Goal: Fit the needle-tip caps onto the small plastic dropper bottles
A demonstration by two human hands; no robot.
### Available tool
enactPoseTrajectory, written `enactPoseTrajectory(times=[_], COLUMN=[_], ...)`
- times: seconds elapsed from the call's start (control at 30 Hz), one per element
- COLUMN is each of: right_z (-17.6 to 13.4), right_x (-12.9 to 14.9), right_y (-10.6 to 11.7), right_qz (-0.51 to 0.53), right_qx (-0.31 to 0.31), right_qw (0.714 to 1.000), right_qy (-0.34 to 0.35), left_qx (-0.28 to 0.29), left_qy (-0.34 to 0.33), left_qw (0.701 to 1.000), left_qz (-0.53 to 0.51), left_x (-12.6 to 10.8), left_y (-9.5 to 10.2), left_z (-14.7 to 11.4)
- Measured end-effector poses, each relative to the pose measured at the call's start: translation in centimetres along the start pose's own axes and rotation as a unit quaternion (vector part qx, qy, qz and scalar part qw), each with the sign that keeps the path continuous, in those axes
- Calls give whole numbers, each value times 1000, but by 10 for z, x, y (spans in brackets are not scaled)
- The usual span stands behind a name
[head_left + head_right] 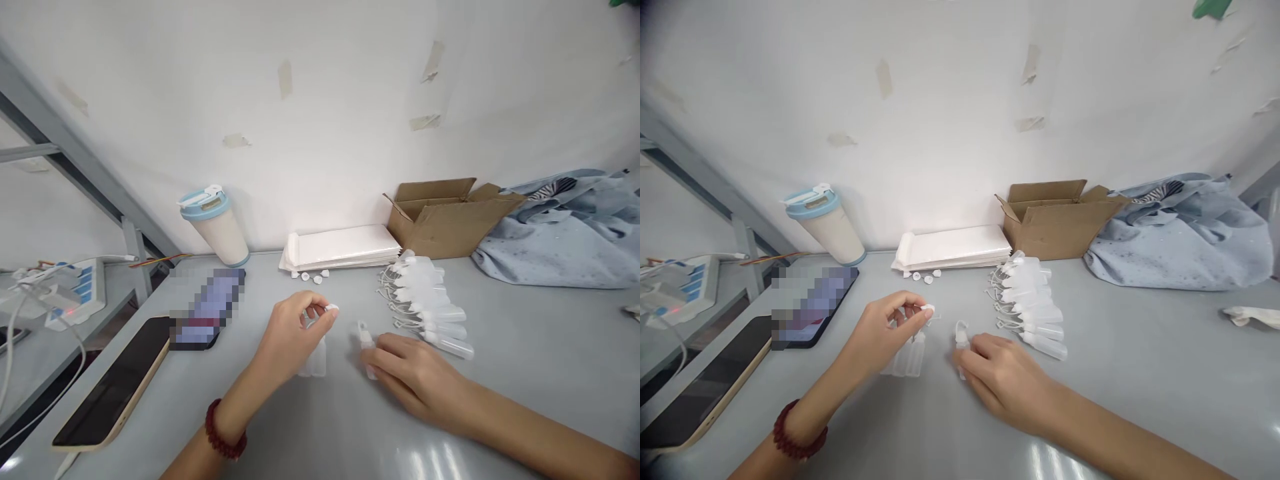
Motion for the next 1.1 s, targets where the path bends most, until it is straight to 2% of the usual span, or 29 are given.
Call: enactPoseTrajectory(times=[0.1,0.17,0.27,0.33,0.5,0.67,0.73,0.83,0.9,1.03,1.1], right_z=[-13,-17,-16,-13,-10,-19,-22,-21,-18,-12,-10], right_x=[4,8,11,11,8,-6,-10,-12,-12,-13,-14], right_y=[20,30,32,29,21,10,6,1,-1,-8,-9], right_qz=[11,11,62,112,254,370,408,493,563,694,722], right_qx=[-123,-156,-136,-115,-97,-38,-19,-7,-9,-4,-1], right_qw=[990,984,985,985,962,919,893,842,794,677,646], right_qy=[62,85,81,68,29,-135,-186,-218,-229,-244,-249], left_qx=[58,108,175,205,225,225,221,221,217,196,208], left_qy=[43,70,91,83,66,71,66,60,63,59,57], left_qw=[995,982,956,939,929,935,942,946,949,960,954], left_qz=[-75,-135,-218,-263,-285,-263,-245,-230,-220,-191,-209], left_x=[-1,-2,-3,-6,-9,-6,-6,-8,-10,-14,-14], left_y=[-8,-15,-26,-32,-36,-39,-40,-43,-43,-39,-39], left_z=[-4,-7,-12,-14,-17,-18,-19,-20,-22,-21,-20])
Point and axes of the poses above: each hand's wrist, its own z-axis towards the middle knuckle, its own y-axis out of the back of the hand, x = y × z, the point moved 5 cm from there along z, towards the middle knuckle
